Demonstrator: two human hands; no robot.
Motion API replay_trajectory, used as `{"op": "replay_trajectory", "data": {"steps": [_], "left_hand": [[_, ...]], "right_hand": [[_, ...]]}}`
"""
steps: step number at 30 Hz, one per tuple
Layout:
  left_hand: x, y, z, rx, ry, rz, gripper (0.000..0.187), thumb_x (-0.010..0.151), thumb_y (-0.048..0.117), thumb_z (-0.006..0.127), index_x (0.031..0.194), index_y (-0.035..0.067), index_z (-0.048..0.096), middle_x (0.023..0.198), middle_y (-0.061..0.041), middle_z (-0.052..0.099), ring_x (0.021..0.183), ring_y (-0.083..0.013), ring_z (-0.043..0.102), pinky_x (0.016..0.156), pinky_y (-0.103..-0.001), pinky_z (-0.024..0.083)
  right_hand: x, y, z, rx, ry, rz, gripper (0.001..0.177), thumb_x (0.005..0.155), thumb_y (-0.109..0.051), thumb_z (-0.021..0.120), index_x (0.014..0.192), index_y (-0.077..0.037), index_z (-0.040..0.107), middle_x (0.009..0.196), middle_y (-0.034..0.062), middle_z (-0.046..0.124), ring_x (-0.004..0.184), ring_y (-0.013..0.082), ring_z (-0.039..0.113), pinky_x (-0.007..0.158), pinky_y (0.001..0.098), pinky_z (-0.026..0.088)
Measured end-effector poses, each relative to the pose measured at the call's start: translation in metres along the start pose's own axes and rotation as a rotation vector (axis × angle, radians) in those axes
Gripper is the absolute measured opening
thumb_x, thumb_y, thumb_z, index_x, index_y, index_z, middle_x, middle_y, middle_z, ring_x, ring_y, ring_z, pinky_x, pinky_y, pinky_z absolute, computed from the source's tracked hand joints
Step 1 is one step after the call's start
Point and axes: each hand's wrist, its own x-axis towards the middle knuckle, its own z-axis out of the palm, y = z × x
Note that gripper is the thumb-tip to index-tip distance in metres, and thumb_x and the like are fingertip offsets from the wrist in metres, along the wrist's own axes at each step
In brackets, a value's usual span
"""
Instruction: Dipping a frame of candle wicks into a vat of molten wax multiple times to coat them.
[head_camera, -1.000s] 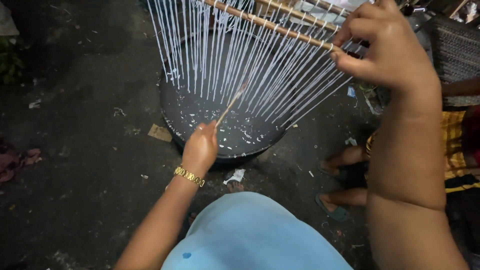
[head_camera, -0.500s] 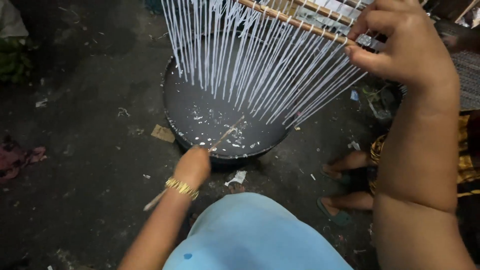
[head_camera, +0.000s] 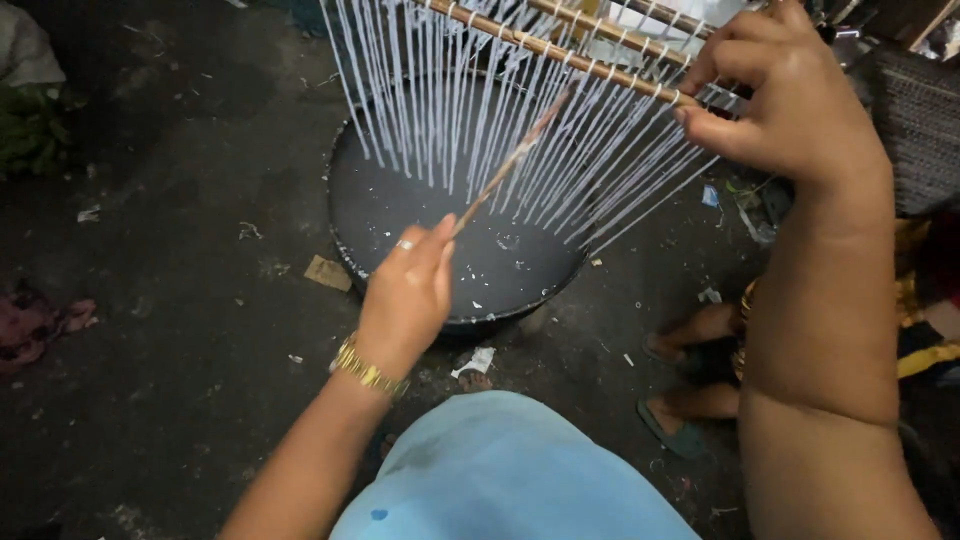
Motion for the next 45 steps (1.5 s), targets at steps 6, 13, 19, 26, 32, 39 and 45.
{"op": "replay_trajectory", "data": {"steps": [6, 13, 19, 26, 32, 39, 45], "left_hand": [[0.007, -0.01, 0.032, 0.026, -0.27, -0.186, 0.034, 0.102, 0.009, 0.056, 0.135, 0.002, 0.063, 0.098, -0.02, 0.062, 0.062, -0.042, 0.062, 0.048, -0.052, 0.051], [-0.067, -0.05, 0.073, 0.071, -0.533, -0.391, 0.035, 0.102, 0.013, 0.047, 0.132, 0.002, 0.061, 0.099, -0.022, 0.063, 0.07, -0.0456, 0.066, 0.054, -0.056, 0.054], [-0.09, -0.073, 0.081, 0.066, -0.604, -0.462, 0.028, 0.105, 0.012, 0.043, 0.115, -0.001, 0.066, 0.087, -0.024, 0.063, 0.064, -0.0436, 0.065, 0.051, -0.054, 0.054], [-0.109, -0.097, 0.013, 0.338, -0.984, -0.787, 0.031, 0.102, 0.009, 0.047, 0.099, 0.001, 0.076, 0.09, -0.018, 0.076, 0.085, -0.0352, 0.076, 0.074, -0.047, 0.062], [-0.118, -0.07, -0.07, 0.107, -0.355, -0.555, 0.027, 0.099, 0.013, 0.054, 0.119, 0.007, 0.071, 0.09, -0.018, 0.068, 0.082, -0.0404, 0.065, 0.077, -0.049, 0.051], [-0.09, 0.006, -0.055, -0.025, -0.129, -0.197, 0.031, 0.099, 0.002, 0.061, 0.13, 0.003, 0.067, 0.099, -0.013, 0.066, 0.081, -0.0268, 0.066, 0.074, -0.039, 0.055], [-0.064, 0.001, -0.027, -0.012, -0.052, -0.125, 0.031, 0.103, 0.003, 0.06, 0.134, 0.0, 0.063, 0.099, -0.014, 0.061, 0.078, -0.0291, 0.063, 0.07, -0.041, 0.054]], "right_hand": [[0.004, -0.005, -0.008, 0.06, 0.032, 0.0, 0.014, 0.094, -0.007, 0.08, 0.106, -0.003, 0.075, 0.113, 0.0113, 0.068, 0.114, 0.034, 0.06, 0.104, 0.0475, 0.042], [-0.001, -0.011, -0.018, 0.1, -0.032, 0.091, 0.011, 0.111, -0.011, 0.08, 0.112, -0.003, 0.073, 0.106, 0.0086, 0.065, 0.09, 0.0247, 0.056, 0.077, 0.0401, 0.041], [-0.001, 0.004, -0.014, 0.025, -0.034, 0.093, 0.013, 0.112, -0.015, 0.082, 0.118, -0.005, 0.075, 0.104, 0.0064, 0.065, 0.088, 0.0236, 0.054, 0.078, 0.0391, 0.038], [0.012, -0.009, -0.024, 0.123, -0.021, -0.024, 0.011, 0.102, -0.01, 0.08, 0.107, -0.002, 0.073, 0.113, 0.012, 0.069, 0.107, 0.0313, 0.063, 0.097, 0.0444, 0.044], [-0.002, -0.015, 0.003, 0.066, -0.094, 0.128, 0.019, 0.096, -0.023, 0.077, 0.11, -0.01, 0.073, 0.117, 0.0077, 0.065, 0.111, 0.0319, 0.044, 0.091, 0.0433, 0.038], [-0.008, -0.006, 0.024, 0.09, -0.058, 0.0, 0.013, 0.095, -0.012, 0.079, 0.106, -0.008, 0.073, 0.115, 0.0073, 0.064, 0.111, 0.0324, 0.048, 0.102, 0.0461, 0.042], [-0.006, -0.011, 0.011, 0.078, -0.023, -0.037, 0.017, 0.095, -0.013, 0.083, 0.108, -0.007, 0.074, 0.115, 0.0083, 0.066, 0.111, 0.0325, 0.049, 0.104, 0.0443, 0.039]]}}
